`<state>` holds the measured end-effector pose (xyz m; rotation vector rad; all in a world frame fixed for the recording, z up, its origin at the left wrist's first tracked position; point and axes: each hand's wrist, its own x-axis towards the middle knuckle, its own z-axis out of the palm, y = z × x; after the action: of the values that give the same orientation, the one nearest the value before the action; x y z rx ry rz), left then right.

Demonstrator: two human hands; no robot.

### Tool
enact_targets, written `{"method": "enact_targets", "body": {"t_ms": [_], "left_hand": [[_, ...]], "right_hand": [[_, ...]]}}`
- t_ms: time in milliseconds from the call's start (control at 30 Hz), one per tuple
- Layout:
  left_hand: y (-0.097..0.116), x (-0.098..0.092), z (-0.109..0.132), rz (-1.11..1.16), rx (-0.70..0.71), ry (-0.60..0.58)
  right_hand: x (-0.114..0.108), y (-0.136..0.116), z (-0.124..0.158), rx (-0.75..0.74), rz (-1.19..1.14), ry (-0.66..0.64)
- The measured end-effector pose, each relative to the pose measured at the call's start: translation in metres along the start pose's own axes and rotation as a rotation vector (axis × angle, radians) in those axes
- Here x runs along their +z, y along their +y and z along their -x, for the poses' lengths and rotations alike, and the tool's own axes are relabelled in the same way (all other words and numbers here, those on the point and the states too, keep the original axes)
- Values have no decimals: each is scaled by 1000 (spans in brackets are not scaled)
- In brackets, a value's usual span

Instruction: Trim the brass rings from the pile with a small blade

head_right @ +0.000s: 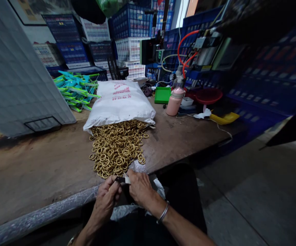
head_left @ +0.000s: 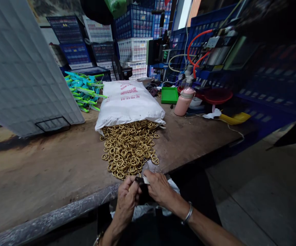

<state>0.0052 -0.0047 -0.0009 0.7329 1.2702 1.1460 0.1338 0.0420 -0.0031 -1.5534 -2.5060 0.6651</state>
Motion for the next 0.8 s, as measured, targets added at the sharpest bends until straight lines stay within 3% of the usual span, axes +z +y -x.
{"method": "enact_targets", "body": {"t_ms": [200,333,500,800], "left_hand": [[1,-1,12,246,-129,-129],[0,-4,9,379,-126,-102],[-1,-12,5,411,-88,-127],[4,-25,-1,628,-201,-120]], "right_hand": [[-2,16,-10,50,18,144],[-3,8,-20,-73,-85,236],[5,-6,-34,-166,-52,241],[13,-10,-43,-83,66,178]]}}
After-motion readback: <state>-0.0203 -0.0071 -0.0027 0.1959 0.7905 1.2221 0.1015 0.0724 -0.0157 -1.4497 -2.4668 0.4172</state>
